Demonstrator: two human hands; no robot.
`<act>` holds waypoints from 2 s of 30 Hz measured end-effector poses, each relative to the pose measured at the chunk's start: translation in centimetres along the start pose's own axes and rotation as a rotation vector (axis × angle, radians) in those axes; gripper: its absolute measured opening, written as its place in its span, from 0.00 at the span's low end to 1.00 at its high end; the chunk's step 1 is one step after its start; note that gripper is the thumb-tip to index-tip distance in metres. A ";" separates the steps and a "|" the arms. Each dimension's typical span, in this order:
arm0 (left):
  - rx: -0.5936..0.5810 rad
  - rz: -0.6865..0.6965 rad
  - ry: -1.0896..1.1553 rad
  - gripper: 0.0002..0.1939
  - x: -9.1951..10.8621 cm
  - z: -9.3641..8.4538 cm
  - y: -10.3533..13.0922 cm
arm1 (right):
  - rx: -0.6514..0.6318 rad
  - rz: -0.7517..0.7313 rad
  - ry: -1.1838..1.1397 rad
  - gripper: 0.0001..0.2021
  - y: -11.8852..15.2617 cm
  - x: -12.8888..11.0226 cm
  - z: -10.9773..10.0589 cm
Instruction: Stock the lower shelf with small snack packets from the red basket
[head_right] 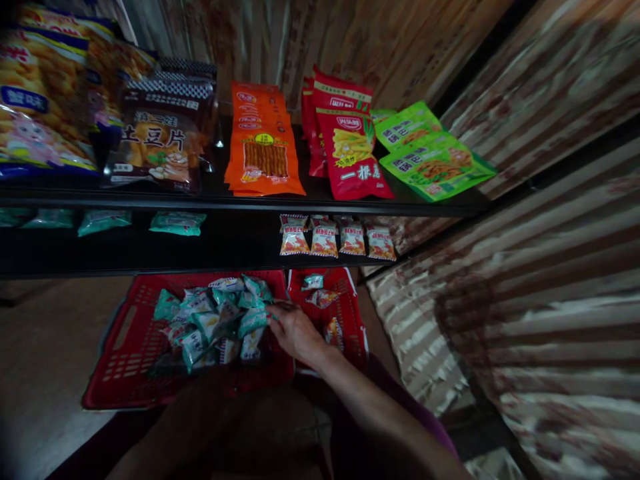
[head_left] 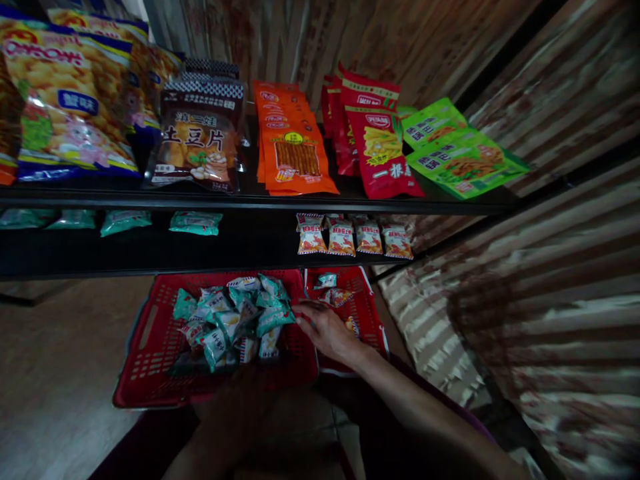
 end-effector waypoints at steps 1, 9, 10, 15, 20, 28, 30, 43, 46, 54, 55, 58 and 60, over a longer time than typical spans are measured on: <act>-0.014 -0.022 0.000 0.25 -1.2 0.4 0.4 | 0.001 0.006 0.009 0.14 -0.3 0.2 0.1; 0.042 -0.085 -0.011 0.24 -10.3 0.7 4.1 | 0.005 0.000 0.016 0.13 -4.9 -2.8 4.1; 0.054 -0.087 -0.006 0.24 -11.0 0.3 4.6 | 0.000 -0.002 0.010 0.13 -5.4 -3.3 4.6; 0.035 -0.149 -0.053 0.26 -13.3 -1.2 6.9 | -0.034 -0.029 0.002 0.13 -7.4 -5.9 6.2; -0.032 -0.214 -0.070 0.27 -13.0 -2.1 8.5 | -0.064 -0.099 0.014 0.12 -8.5 -8.4 7.0; -0.077 -0.305 0.003 0.27 -9.3 -3.1 8.3 | -0.113 -0.174 0.024 0.13 -6.2 -7.9 7.0; -0.085 -0.283 0.014 0.27 -7.9 -2.3 7.0 | -0.107 -0.137 0.033 0.13 -4.8 -6.1 6.1; -0.333 -0.245 -0.109 0.29 -5.6 -3.2 -0.8 | -0.085 0.040 -0.009 0.14 -3.9 3.7 2.2; -0.287 -0.218 -0.092 0.29 -4.9 -5.2 -2.8 | -0.080 0.044 -0.007 0.14 -4.3 5.7 1.0; -0.030 -0.075 -0.100 0.26 -2.1 -4.3 -6.8 | -0.080 0.117 0.008 0.13 -2.1 10.7 -1.3; -0.025 -0.059 -0.113 0.27 -2.0 -3.6 -6.5 | -0.080 0.134 0.003 0.14 -1.9 10.8 -1.3; -0.029 -0.028 -0.100 0.30 -2.2 -2.0 -5.4 | -0.128 0.164 -0.014 0.15 -1.7 10.0 -0.4; -0.016 -0.044 -0.079 0.31 -2.9 -1.8 -4.6 | -0.174 0.151 -0.018 0.16 -1.7 9.0 0.5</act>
Point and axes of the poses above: each hand's wrist, its own y-axis away from the middle knuckle, its own z-axis out of the palm, x = y × z, the point moved 10 cm from there along -y, towards the middle knuckle, and after that the axes turned 4 degrees about -z, right-handed, at the moved point
